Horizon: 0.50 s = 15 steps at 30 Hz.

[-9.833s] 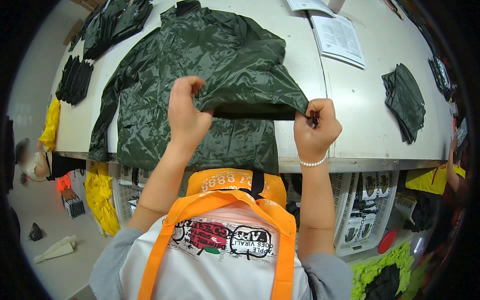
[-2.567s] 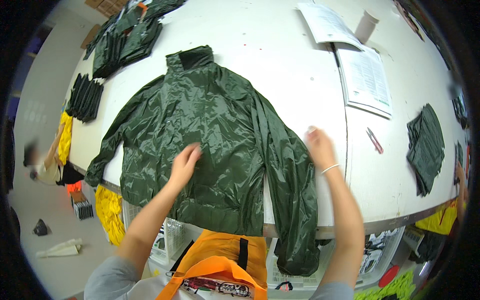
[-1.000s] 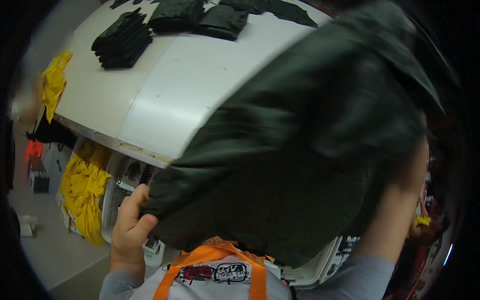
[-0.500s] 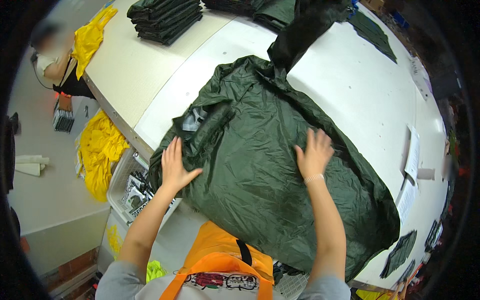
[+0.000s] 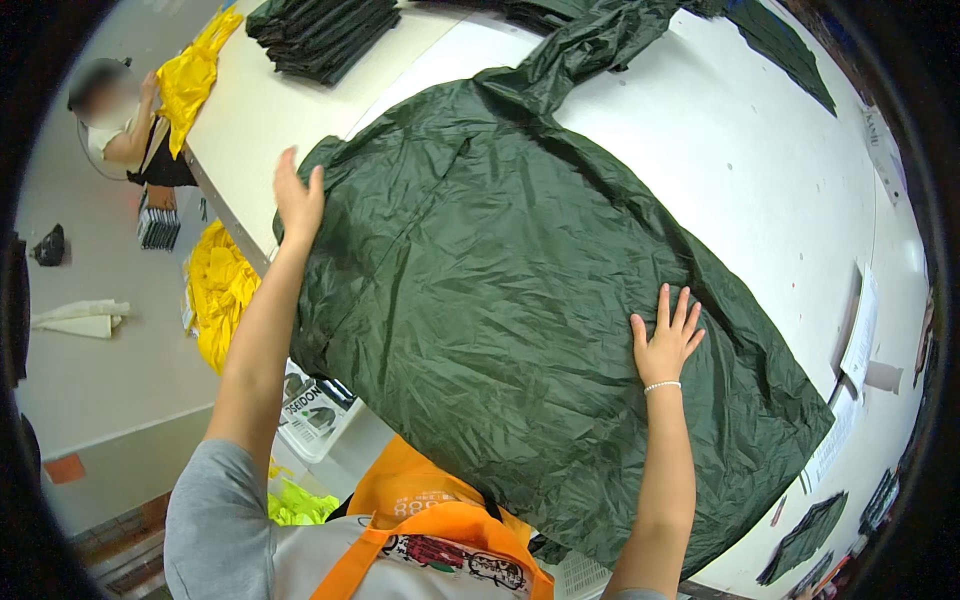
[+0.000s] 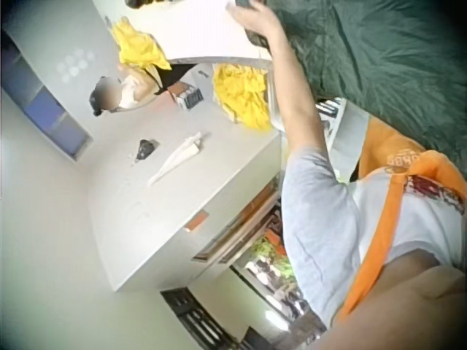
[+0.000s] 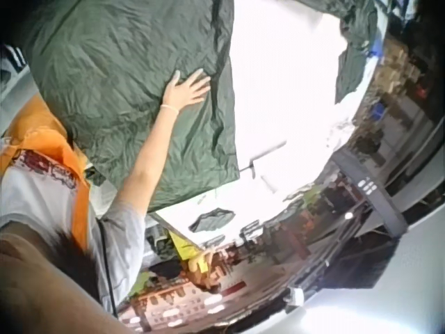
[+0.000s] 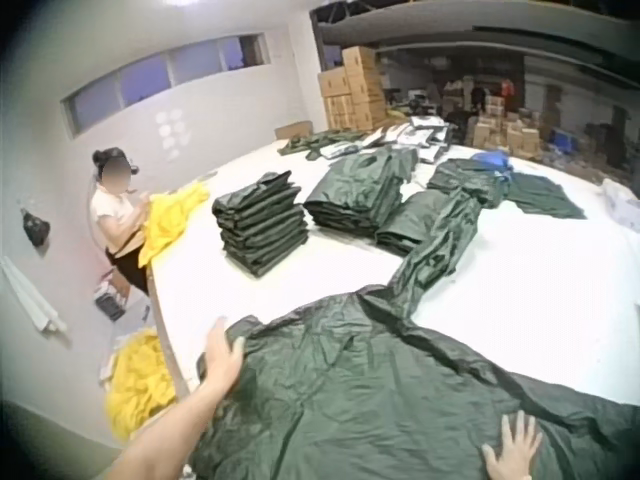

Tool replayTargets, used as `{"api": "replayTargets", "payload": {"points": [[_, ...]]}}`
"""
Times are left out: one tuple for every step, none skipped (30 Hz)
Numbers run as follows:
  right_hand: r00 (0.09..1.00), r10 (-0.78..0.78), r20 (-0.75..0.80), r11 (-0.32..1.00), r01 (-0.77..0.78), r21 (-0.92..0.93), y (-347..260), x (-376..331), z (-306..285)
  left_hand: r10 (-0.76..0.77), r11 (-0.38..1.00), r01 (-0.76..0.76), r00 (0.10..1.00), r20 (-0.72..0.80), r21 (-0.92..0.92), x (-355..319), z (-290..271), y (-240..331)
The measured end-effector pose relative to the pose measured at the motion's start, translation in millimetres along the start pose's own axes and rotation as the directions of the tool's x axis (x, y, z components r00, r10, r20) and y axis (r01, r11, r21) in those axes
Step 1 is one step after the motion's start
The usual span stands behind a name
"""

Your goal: The person folds a green jacket on a white table. They smooth the fabric, fold the sleeves inward, fold the body in half, and then fold it into a compact rectangle before placing it in a stack.

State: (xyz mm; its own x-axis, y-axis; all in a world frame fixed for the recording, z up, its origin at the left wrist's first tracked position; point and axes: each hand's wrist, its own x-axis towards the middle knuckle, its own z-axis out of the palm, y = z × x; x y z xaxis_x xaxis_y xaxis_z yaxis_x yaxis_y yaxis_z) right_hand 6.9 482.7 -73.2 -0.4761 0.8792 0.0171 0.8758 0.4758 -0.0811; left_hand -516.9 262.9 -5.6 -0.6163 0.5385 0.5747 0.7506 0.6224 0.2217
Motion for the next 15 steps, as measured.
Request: {"api": "replayTargets", "payload": {"points": [[0.999,0.021,0.027,0.986,-0.025,0.165,10.4,9.5,-3.4,0.010,0.998,-0.005,0.998,0.069,-0.065,7.5,10.6,15.9],[0.998,0.034,0.054,0.944,-0.050,0.326,27.6,24.6,-6.0,-0.023,0.995,0.035,0.992,0.124,-0.092,15.7,24.9,26.9],[0.996,0.045,0.081,0.875,-0.078,0.478,40.1,37.7,-7.0,-0.053,0.990,0.075,0.982,0.180,-0.117,26.3,40.7,35.4],[0.976,0.023,-0.215,0.941,0.052,0.336,33.7,49.2,-22.4,-0.059,0.990,0.084,0.977,0.204,-0.114,38.0,58.4,40.1],[0.977,0.060,-0.205,0.952,0.005,0.306,38.7,63.9,-34.1,-0.060,0.989,0.089,0.972,0.229,-0.120,52.8,77.8,48.4],[0.964,0.035,-0.264,0.977,0.022,0.210,44.5,79.5,-31.1,-0.030,0.992,0.060,0.970,0.240,-0.115,69.6,95.4,55.3],[0.948,0.012,-0.319,0.995,0.021,0.101,54.9,90.9,-27.4,-0.023,0.994,0.055,0.954,0.300,-0.097,84.4,112.7,71.0],[0.953,0.016,-0.303,0.999,-0.005,0.038,64.9,100.3,-19.0,-0.021,0.996,0.052,0.935,0.353,-0.078,98.8,126.9,88.6],[0.958,0.022,-0.286,0.999,-0.031,-0.025,74.8,107.7,-11.9,-0.019,0.997,0.046,0.914,0.405,-0.057,112.5,141.7,104.4],[0.996,0.086,-0.016,0.995,-0.085,0.042,75.6,119.2,-15.4,-0.078,0.997,0.080,0.870,0.487,0.017,124.5,157.5,112.4],[0.981,0.140,0.133,0.979,-0.157,0.129,73.5,125.5,-16.6,-0.069,0.997,0.077,0.829,0.555,0.010,136.3,171.9,119.4],[0.990,0.095,0.104,0.982,-0.111,0.154,70.0,128.8,-18.4,-0.061,0.997,0.075,0.782,0.620,0.003,147.9,185.0,125.4],[0.995,0.057,0.087,0.982,-0.071,0.173,67.6,125.8,-18.8,-0.049,0.997,0.071,0.721,0.691,-0.003,149.0,199.1,133.9],[0.997,0.059,0.059,0.982,-0.068,0.175,60.9,125.4,-25.5,0.017,0.995,0.066,0.612,0.790,-0.073,155.2,196.9,155.8],[0.998,0.037,0.059,0.984,-0.047,0.174,64.3,127.1,-27.7,0.135,0.987,-0.003,0.563,0.815,-0.162,159.4,186.8,180.1]]}}
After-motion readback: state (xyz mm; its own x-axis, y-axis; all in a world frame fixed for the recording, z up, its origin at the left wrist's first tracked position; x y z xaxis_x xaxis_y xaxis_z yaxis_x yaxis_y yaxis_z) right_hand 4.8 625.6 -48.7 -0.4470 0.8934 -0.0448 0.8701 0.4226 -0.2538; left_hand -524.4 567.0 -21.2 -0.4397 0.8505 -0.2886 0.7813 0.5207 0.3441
